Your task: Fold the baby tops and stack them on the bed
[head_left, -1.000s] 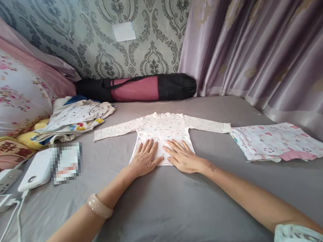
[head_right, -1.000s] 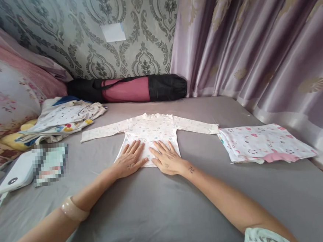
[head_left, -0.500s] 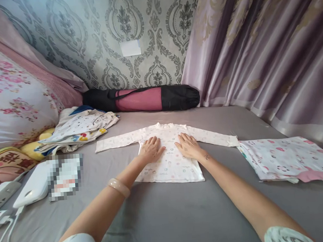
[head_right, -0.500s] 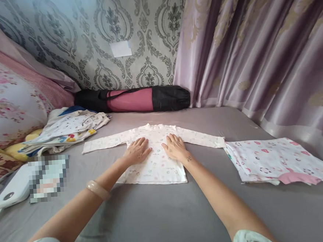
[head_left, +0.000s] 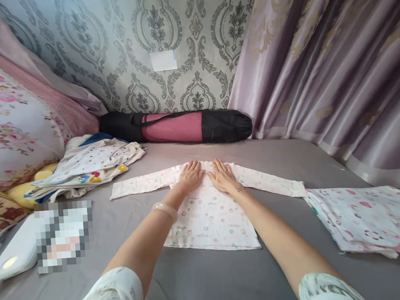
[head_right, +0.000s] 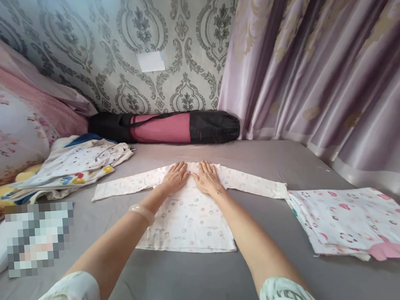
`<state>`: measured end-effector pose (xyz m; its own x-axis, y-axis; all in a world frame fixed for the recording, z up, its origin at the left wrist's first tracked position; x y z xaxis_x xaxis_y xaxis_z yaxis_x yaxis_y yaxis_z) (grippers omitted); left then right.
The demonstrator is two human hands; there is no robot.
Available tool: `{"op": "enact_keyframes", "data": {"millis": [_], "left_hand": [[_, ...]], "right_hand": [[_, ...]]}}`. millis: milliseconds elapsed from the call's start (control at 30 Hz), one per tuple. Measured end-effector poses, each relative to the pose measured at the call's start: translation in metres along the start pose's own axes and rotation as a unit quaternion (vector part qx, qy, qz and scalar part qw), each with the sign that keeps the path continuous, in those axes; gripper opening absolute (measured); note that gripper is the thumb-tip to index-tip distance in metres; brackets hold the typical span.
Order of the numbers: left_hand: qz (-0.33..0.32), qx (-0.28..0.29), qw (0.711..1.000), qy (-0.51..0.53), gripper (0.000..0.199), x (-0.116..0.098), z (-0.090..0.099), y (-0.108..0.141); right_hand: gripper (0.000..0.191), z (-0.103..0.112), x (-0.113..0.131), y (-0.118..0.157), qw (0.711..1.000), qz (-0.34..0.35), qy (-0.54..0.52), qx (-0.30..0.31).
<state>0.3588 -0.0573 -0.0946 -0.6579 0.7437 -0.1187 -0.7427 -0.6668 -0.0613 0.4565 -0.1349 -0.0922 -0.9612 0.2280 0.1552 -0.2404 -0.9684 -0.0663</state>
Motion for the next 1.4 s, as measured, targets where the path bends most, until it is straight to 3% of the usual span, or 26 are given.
{"op": "enact_keyframes", "data": {"millis": [133,300,433,733,867,967,1033,1167,1400], "left_hand": [[0.008,0.002,1.000,0.000,0.063,0.006,-0.007,-0.002],[0.013,0.028,0.999,-0.005,0.064,0.002,-0.001,0.002],[-0.002,-0.018,0.999,-0.027,0.062,-0.005,0.010,0.013],[0.010,0.002,1.000,-0.011,0.064,0.004,-0.010,0.015],[0.008,-0.032,0.999,-0.007,0.062,0.000,0.001,0.020],[-0.024,-0.068,0.997,-0.010,0.057,-0.009,0.011,0.026],[-0.054,-0.044,0.998,-0.003,0.055,-0.015,0.010,0.028],[-0.063,0.039,0.997,0.018,0.059,-0.014,-0.001,0.026],[-0.062,0.051,0.997,0.000,0.060,-0.012,-0.004,0.025]], "right_hand": [[0.068,-0.005,-0.003,-0.003,1.000,-0.001,-0.010,0.000],[0.069,0.000,-0.003,-0.001,0.999,-0.012,-0.032,0.037],[0.069,0.013,-0.012,0.009,0.999,-0.041,-0.024,0.012],[0.071,0.003,-0.022,0.020,0.997,-0.081,-0.007,0.016],[0.069,0.009,-0.025,0.021,0.996,-0.073,-0.044,0.032],[0.066,0.023,-0.033,0.030,0.996,-0.079,-0.045,-0.003],[0.066,0.029,-0.040,0.039,0.995,-0.097,-0.026,-0.023],[0.066,0.017,-0.048,0.053,0.992,-0.119,-0.021,0.027],[0.068,0.014,-0.048,0.057,0.992,-0.109,-0.068,0.014]]}}
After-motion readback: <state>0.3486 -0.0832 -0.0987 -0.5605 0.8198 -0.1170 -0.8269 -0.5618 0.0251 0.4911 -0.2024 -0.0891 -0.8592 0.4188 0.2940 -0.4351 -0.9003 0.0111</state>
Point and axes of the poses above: each hand's wrist, its own y-axis away from the middle knuckle, its own z-axis out of the back of the hand, x = y × z, the point moved 8 cm from there along -y, towards the middle knuckle, and after that the axes turned 3 degrees about z, right-handed, at the moved point
